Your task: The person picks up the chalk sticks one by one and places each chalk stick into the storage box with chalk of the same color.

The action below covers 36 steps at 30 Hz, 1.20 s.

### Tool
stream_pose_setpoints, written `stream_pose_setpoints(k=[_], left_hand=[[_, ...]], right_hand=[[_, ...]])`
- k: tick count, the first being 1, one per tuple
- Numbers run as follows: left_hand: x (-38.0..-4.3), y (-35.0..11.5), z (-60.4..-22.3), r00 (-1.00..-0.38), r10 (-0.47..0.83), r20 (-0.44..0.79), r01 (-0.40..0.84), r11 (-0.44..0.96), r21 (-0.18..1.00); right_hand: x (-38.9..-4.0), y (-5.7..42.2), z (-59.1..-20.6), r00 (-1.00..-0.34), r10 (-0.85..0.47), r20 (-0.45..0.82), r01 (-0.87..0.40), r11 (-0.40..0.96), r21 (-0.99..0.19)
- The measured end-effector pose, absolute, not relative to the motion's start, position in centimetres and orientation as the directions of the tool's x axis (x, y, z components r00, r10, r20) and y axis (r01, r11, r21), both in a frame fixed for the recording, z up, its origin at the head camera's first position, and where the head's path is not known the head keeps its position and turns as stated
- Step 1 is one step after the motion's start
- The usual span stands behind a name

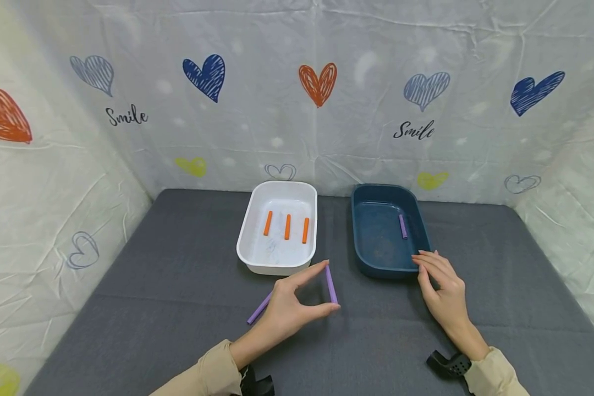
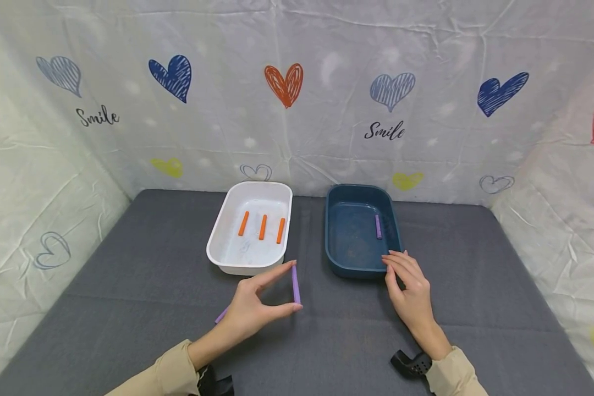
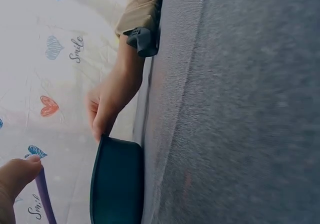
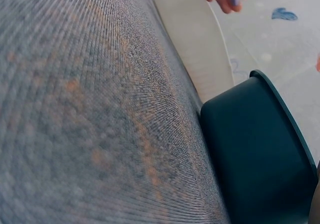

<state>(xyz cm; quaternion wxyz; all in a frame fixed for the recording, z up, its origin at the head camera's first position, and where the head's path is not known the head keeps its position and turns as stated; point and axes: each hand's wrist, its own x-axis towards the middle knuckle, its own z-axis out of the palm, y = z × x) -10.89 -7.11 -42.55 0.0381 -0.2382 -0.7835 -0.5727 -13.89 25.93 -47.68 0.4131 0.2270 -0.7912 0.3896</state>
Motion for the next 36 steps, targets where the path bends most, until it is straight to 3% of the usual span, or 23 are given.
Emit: stream_pose_setpoints(k=[22, 36], left_hand=[[-14.6, -1.8, -41.0, -0.889, 0.283, 0.359, 0.413, 0.159, 0.897], [-17.8, 0.6, -39.5, -0.857, 0.259, 0.444, 0.492, 0.164, 0.855]], right_hand=[[-13.9, 25.9, -47.7, -0.553, -0.034, 0.832, -0.682, 0.592, -0.429], [-13.9, 25.9, -47.8, -0.553, -0.034, 0.833, -0.681, 0.594, -0.428]])
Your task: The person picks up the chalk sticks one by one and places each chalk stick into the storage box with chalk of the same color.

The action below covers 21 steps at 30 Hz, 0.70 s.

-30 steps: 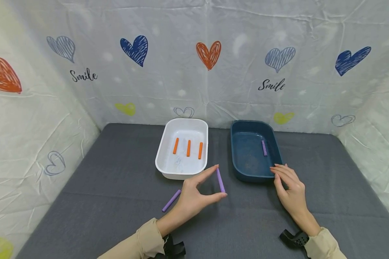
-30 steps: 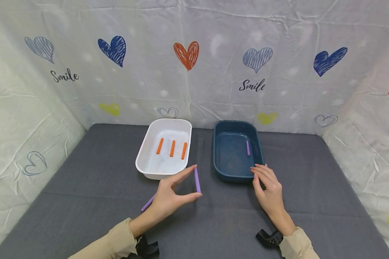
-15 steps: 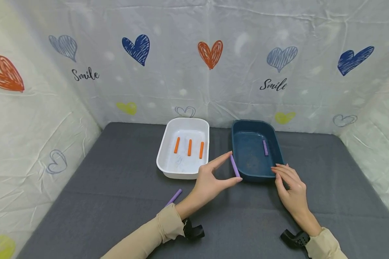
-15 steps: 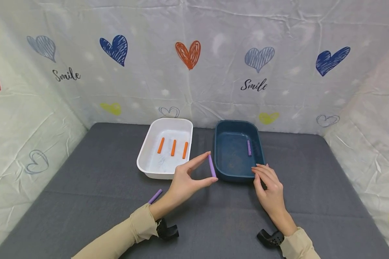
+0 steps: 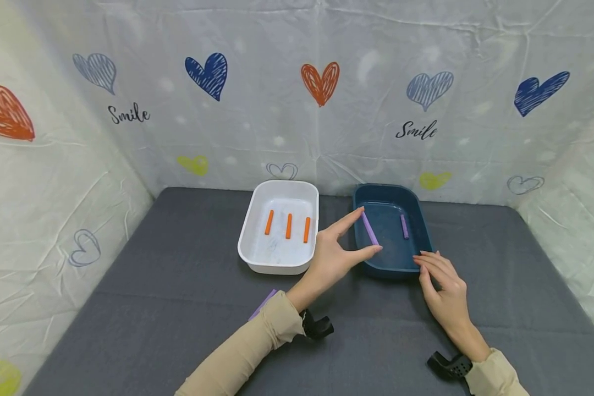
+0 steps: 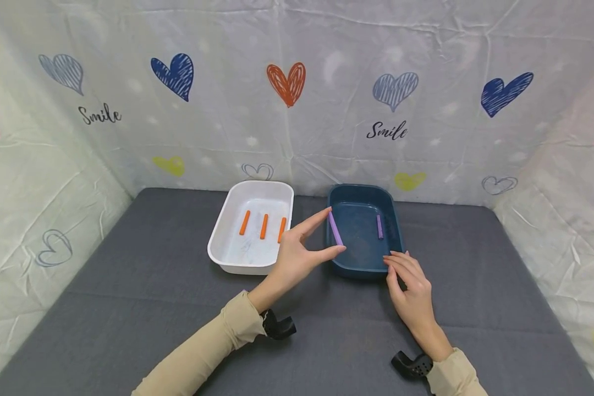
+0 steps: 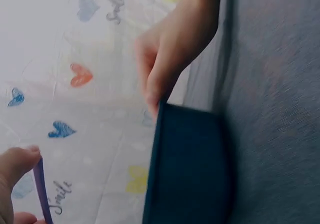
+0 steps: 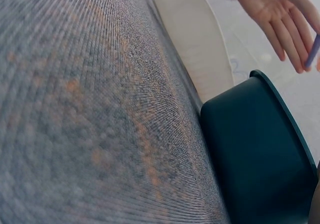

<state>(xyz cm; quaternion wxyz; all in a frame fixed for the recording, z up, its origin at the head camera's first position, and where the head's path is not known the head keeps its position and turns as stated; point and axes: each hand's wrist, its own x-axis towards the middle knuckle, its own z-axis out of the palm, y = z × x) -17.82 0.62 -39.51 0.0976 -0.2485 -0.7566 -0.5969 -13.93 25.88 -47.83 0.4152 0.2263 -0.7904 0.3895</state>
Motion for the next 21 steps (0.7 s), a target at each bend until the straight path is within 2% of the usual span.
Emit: stream_pose_setpoints(k=[10, 21], left_hand=[[-20.6, 1.3, -38.2, -0.857, 0.259, 0.445, 0.5, 0.21, 0.84], [-23.9, 2.2, -36.9, -0.892, 0.377, 0.25, 0.353, 0.235, 0.906]], right_hand=[[-13.9, 25.9, -47.9, -0.557, -0.032, 0.83, -0.68, 0.591, -0.433], [-13.9, 26.0, -47.8, -0.551, -0.035, 0.834, -0.683, 0.593, -0.426]])
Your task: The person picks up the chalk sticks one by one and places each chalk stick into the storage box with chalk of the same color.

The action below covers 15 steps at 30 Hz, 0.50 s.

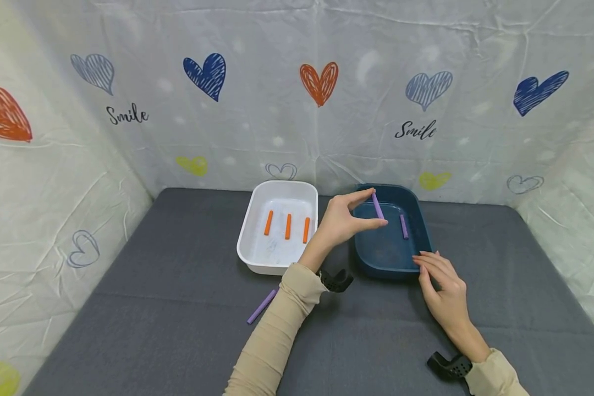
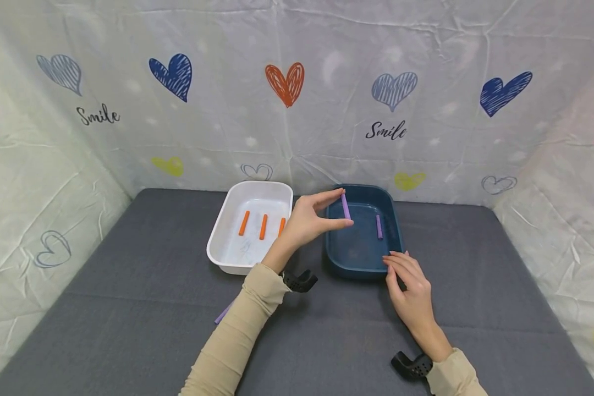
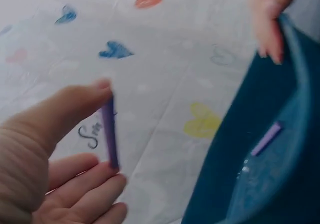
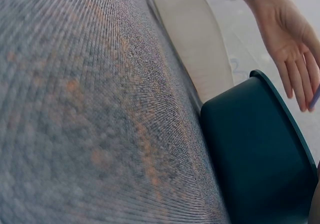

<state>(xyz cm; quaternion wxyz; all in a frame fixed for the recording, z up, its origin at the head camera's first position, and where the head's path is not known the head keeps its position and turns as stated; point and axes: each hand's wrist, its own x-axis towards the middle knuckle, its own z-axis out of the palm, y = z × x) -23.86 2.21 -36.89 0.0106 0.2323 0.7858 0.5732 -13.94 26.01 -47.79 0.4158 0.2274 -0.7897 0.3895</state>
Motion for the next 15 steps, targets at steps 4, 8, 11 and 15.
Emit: stream_pose_setpoints(k=[4, 8, 11, 15], left_hand=[[-24.8, 2.7, -36.7, -0.891, 0.4, 0.213, 0.33, 0.25, 0.91], [-25.5, 3.2, -36.8, -0.907, 0.389, 0.163, 0.292, 0.299, 0.908], [-26.0, 3.4, -37.0, -0.921, 0.368, 0.129, 0.263, 0.343, 0.902], [-26.8, 4.0, -37.5, -0.934, 0.336, 0.124, 0.246, 0.352, 0.903]], right_hand=[[-13.9, 26.1, -47.7, -0.545, -0.03, 0.838, -0.686, 0.59, -0.425], [-14.0, 26.1, -47.7, -0.543, -0.031, 0.839, -0.689, 0.588, -0.424], [-14.0, 26.0, -47.7, -0.543, -0.032, 0.839, -0.689, 0.588, -0.424], [-13.9, 25.8, -47.6, -0.541, -0.028, 0.84, -0.69, 0.587, -0.424]])
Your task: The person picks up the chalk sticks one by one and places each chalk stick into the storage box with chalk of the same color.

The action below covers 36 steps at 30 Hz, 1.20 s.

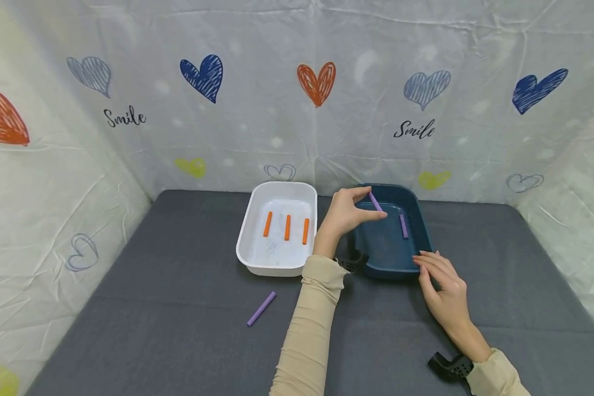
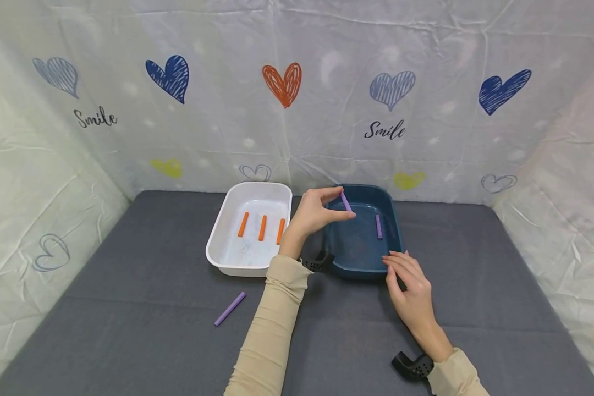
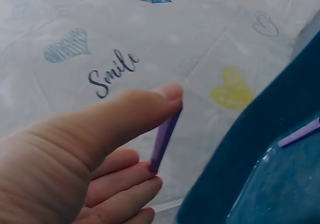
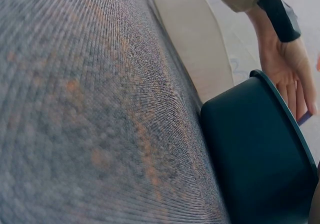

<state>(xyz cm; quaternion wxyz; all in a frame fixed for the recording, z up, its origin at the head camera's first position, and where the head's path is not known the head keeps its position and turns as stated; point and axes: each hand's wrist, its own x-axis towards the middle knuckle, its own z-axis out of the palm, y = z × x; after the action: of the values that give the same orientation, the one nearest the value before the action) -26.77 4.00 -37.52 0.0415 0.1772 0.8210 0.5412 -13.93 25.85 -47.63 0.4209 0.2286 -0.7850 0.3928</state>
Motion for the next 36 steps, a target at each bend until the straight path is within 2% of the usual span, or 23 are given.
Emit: stream_pose_setpoints(k=[5, 11, 17, 26, 31, 36], left_hand=[[-27.7, 5.3, -38.3, -0.937, 0.329, 0.121, 0.242, 0.359, 0.901], [-28.7, 6.8, -39.6, -0.932, 0.353, 0.087, 0.249, 0.447, 0.859], [-29.1, 8.0, -40.0, -0.951, 0.307, 0.038, 0.211, 0.554, 0.805], [-29.3, 9.1, -40.6, -0.965, 0.256, 0.061, 0.22, 0.655, 0.723], [-29.2, 9.3, -41.0, -0.961, 0.26, 0.092, 0.255, 0.71, 0.656], [-29.2, 9.5, -41.2, -0.942, 0.319, 0.101, 0.324, 0.792, 0.517]], right_hand=[[-13.9, 25.9, -47.7, -0.543, -0.028, 0.84, -0.689, 0.586, -0.426], [-13.9, 25.9, -47.7, -0.546, -0.031, 0.837, -0.689, 0.585, -0.427], [-13.3, 25.0, -46.2, -0.537, -0.031, 0.843, -0.699, 0.577, -0.423], [-12.5, 24.0, -44.4, -0.525, -0.02, 0.851, -0.709, 0.563, -0.425], [-13.0, 24.5, -45.4, -0.54, -0.024, 0.841, -0.694, 0.577, -0.43], [-13.6, 25.5, -47.0, -0.543, -0.028, 0.839, -0.689, 0.587, -0.426]])
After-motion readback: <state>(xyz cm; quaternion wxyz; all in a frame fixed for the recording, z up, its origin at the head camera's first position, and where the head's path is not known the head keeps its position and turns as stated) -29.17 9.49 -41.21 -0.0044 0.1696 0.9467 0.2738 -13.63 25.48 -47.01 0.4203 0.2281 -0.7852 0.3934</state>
